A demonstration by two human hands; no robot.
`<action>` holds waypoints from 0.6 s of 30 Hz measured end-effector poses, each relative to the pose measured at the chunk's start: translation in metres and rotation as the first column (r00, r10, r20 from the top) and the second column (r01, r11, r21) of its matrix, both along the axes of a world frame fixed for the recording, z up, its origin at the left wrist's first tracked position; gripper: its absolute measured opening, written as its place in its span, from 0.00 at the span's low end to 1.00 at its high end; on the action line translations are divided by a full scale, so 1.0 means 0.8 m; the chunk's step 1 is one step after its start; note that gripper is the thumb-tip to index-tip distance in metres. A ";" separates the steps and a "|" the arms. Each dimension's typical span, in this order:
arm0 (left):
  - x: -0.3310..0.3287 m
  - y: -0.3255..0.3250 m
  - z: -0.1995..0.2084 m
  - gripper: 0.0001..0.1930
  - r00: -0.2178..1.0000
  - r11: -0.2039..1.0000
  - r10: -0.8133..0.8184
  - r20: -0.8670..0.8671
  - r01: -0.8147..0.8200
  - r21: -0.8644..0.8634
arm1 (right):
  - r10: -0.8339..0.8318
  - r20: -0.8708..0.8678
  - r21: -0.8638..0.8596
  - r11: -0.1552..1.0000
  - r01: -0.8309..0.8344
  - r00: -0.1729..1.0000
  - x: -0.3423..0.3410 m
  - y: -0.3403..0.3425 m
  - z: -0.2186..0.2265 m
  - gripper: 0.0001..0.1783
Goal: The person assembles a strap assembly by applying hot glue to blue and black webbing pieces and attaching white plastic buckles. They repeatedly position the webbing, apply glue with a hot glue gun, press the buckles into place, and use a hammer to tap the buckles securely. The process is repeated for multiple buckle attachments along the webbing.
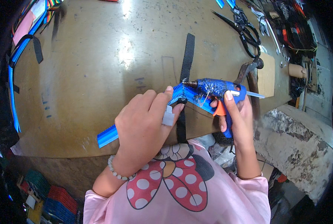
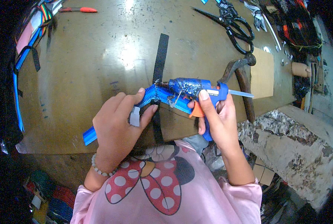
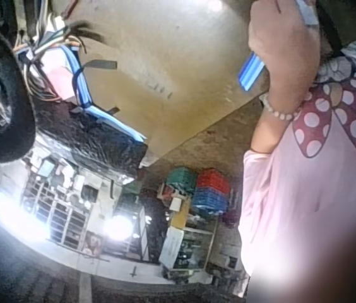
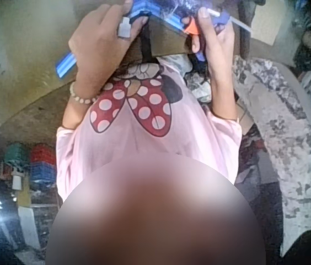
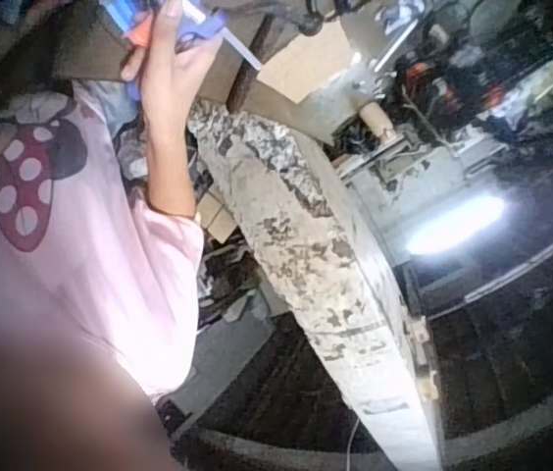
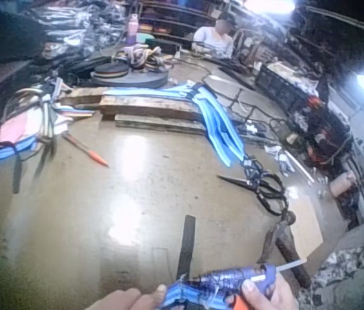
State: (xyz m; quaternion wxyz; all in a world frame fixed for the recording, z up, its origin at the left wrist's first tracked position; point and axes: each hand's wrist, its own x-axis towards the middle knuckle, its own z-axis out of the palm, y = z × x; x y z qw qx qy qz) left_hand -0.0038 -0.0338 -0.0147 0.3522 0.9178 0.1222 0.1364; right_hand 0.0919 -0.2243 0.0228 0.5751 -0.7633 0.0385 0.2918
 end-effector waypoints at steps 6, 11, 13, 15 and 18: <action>-0.006 0.002 -0.002 0.18 1.000 0.999 -0.026 0.017 0.025 0.028 | -0.066 0.199 -0.063 0.995 0.080 0.978 0.000 0.006 0.011 0.20; -0.008 -0.006 -0.006 0.18 0.997 0.994 -0.058 0.046 0.054 0.091 | 0.086 0.313 -0.135 0.990 -0.045 0.946 0.004 -0.005 0.039 0.24; -0.006 -0.014 -0.005 0.19 0.997 0.993 -0.053 0.059 0.046 0.111 | 0.162 0.311 -0.221 0.971 -0.095 0.937 0.008 -0.009 0.042 0.26; -0.004 -0.020 -0.005 0.20 0.998 0.995 -0.031 0.050 0.026 0.094 | 0.257 0.351 -0.294 0.943 -0.154 0.900 0.013 -0.010 0.041 0.26; -0.002 -0.020 -0.006 0.20 0.998 0.990 -0.041 0.040 0.035 0.136 | 0.383 0.403 -0.393 0.892 -0.221 0.831 0.020 -0.011 0.040 0.26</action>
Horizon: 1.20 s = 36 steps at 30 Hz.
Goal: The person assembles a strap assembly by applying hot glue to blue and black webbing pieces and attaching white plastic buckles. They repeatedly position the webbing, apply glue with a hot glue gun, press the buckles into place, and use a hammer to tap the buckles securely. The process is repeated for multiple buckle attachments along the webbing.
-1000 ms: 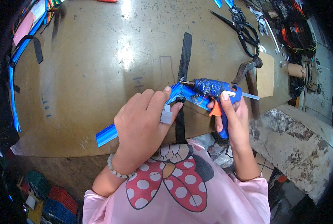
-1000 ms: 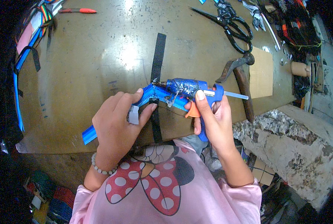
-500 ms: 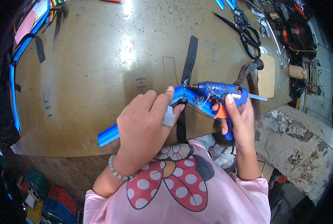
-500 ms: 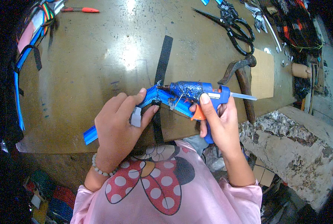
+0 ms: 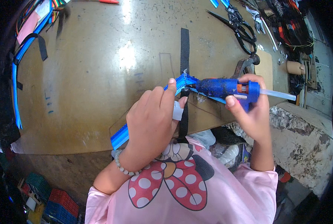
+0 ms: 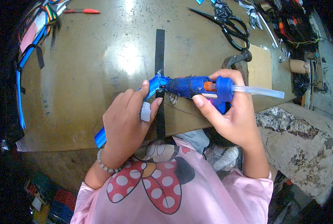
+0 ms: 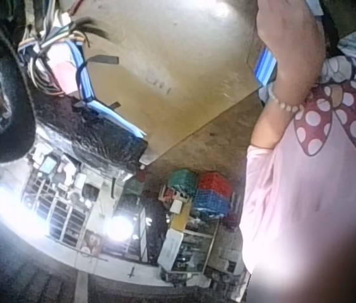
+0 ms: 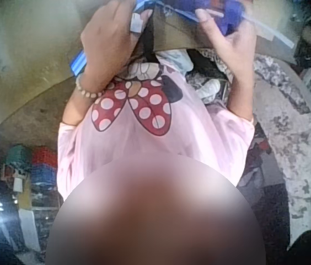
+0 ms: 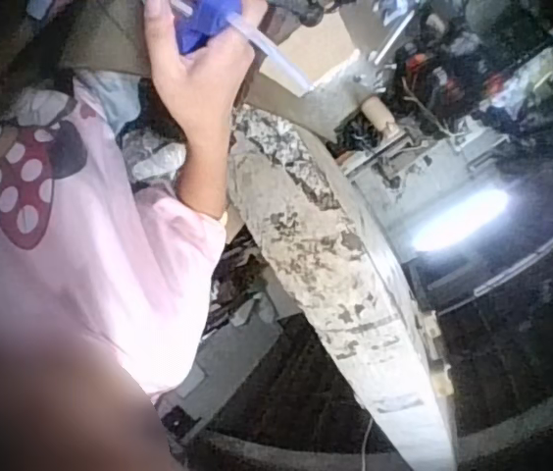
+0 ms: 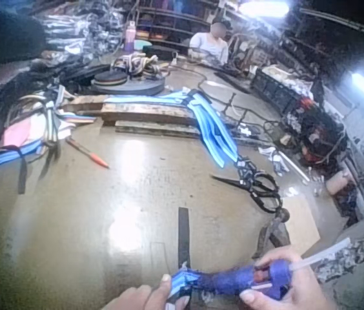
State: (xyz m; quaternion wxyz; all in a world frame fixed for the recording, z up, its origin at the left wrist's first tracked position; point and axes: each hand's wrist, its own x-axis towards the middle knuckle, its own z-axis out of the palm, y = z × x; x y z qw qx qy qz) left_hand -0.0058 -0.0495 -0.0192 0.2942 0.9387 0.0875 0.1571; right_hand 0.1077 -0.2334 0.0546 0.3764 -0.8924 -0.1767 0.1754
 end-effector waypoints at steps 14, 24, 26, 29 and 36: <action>0.001 0.004 -0.001 0.20 1.000 1.000 0.015 -0.002 -0.015 -0.003 | 0.204 0.191 -0.061 0.979 -0.196 0.960 0.030 0.008 -0.002 0.26; 0.003 0.006 0.000 0.19 1.000 0.999 0.014 0.017 -0.014 -0.050 | 0.283 0.123 -0.018 0.959 -0.283 0.951 0.013 -0.001 0.007 0.28; 0.003 0.006 0.001 0.18 1.000 0.998 0.009 0.014 -0.008 -0.058 | 0.257 0.067 -0.078 0.965 -0.252 0.964 0.018 0.001 0.007 0.28; 0.003 0.007 0.004 0.18 1.000 0.998 0.005 0.005 -0.004 -0.058 | 0.299 0.195 -0.072 0.954 -0.291 0.934 0.030 0.002 0.003 0.27; 0.002 0.007 0.005 0.18 1.000 0.997 0.007 0.007 -0.006 -0.073 | 0.279 0.195 -0.095 0.959 -0.265 0.940 0.044 0.012 0.001 0.24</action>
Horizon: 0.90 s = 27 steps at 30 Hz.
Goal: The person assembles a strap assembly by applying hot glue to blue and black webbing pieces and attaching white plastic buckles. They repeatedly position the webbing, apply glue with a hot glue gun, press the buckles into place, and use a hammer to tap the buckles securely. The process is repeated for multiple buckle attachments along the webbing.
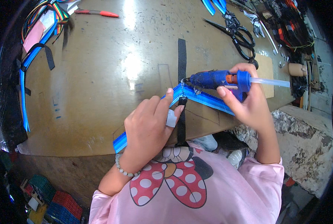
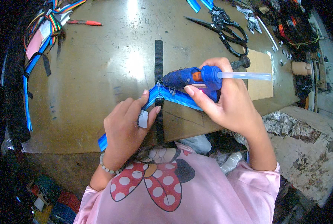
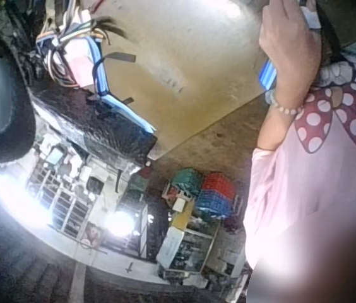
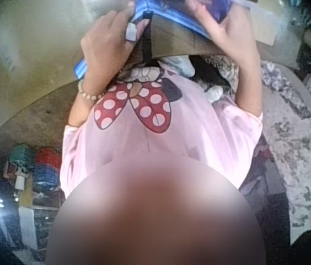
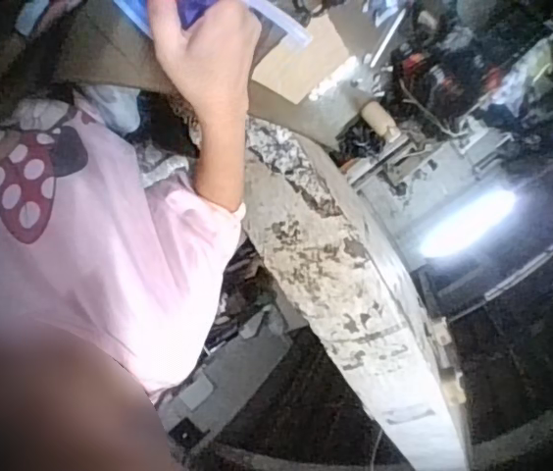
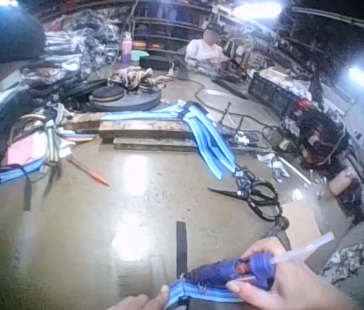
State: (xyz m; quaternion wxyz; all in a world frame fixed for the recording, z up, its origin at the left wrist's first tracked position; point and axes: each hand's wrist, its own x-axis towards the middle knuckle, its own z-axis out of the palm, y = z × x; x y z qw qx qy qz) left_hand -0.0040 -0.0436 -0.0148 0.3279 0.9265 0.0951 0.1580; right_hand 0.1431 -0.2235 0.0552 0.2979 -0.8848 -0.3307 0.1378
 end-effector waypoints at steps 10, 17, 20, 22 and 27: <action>0.001 0.006 -0.009 0.13 0.997 1.000 -0.016 0.082 0.017 -0.014 | -0.495 0.658 0.270 0.858 0.436 0.567 0.021 -0.103 -0.031 0.25; 0.002 0.030 0.013 0.39 0.991 0.353 0.131 0.033 -0.016 -0.936 | -0.741 0.532 -0.451 0.162 0.878 0.410 0.044 -0.217 -0.011 0.45; 0.005 0.022 0.026 0.37 0.990 0.086 0.117 0.078 0.068 -0.994 | -0.845 0.210 -0.072 0.489 0.869 0.492 -0.023 -0.163 0.029 0.31; 0.009 0.008 0.032 0.39 0.996 0.195 0.060 0.063 0.050 -0.979 | -0.568 0.052 0.274 0.799 0.535 0.822 -0.071 -0.094 0.020 0.12; 0.007 -0.023 0.042 0.41 0.998 0.290 0.042 0.036 0.022 -0.957 | 0.138 -0.293 0.487 0.873 0.024 0.946 -0.104 0.042 -0.033 0.15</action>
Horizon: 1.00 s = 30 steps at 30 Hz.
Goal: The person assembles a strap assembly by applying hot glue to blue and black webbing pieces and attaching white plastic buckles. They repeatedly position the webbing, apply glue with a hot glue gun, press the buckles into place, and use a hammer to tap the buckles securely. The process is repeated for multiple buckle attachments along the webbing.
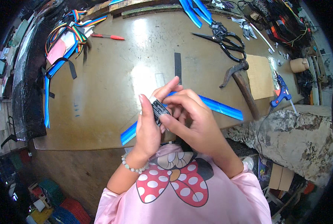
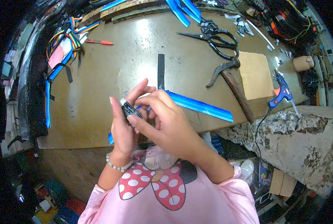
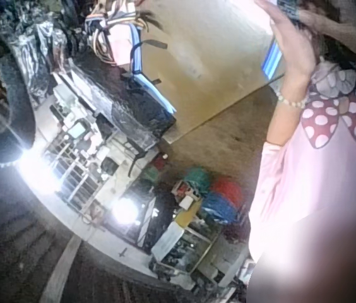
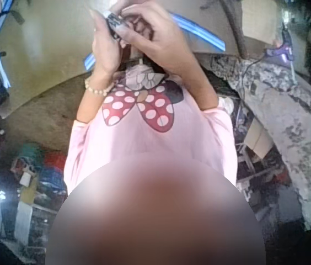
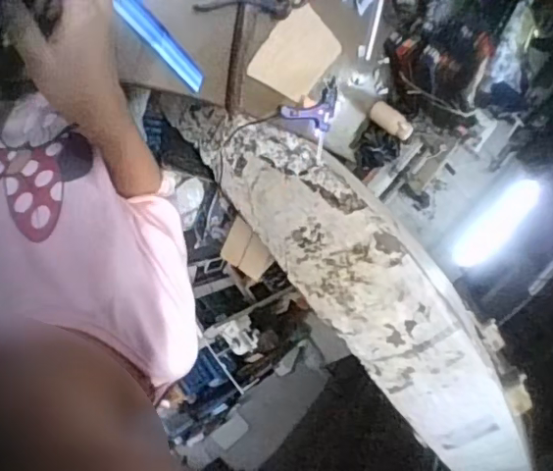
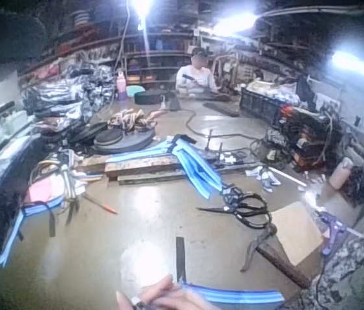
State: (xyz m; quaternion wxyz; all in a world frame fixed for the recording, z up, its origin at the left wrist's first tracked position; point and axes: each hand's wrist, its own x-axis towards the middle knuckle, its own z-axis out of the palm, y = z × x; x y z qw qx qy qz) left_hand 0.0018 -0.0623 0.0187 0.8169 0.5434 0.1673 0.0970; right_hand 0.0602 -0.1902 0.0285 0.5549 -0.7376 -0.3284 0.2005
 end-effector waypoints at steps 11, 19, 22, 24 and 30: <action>-0.024 0.004 -0.017 0.15 0.998 0.961 0.036 0.047 -0.048 0.273 | 0.033 -0.824 0.347 0.819 0.457 0.566 0.017 0.007 -0.010 0.11; -0.019 -0.012 -0.021 0.07 0.988 0.930 0.156 0.002 -0.147 0.336 | -0.060 -0.745 0.404 0.752 0.521 0.665 0.002 0.004 -0.026 0.12; -0.024 -0.007 -0.013 0.06 0.988 0.944 0.117 -0.097 -0.080 0.319 | -0.218 -0.494 0.409 0.796 0.447 0.841 0.007 -0.003 -0.022 0.11; -0.025 -0.006 -0.009 0.07 0.985 0.961 0.125 -0.119 -0.090 0.263 | -0.354 0.153 0.354 0.891 0.283 0.923 0.008 -0.010 -0.021 0.14; -0.023 -0.011 -0.005 0.10 0.988 0.957 0.150 -0.031 -0.137 0.257 | -0.270 0.681 0.184 0.963 0.198 0.681 0.000 -0.022 -0.026 0.24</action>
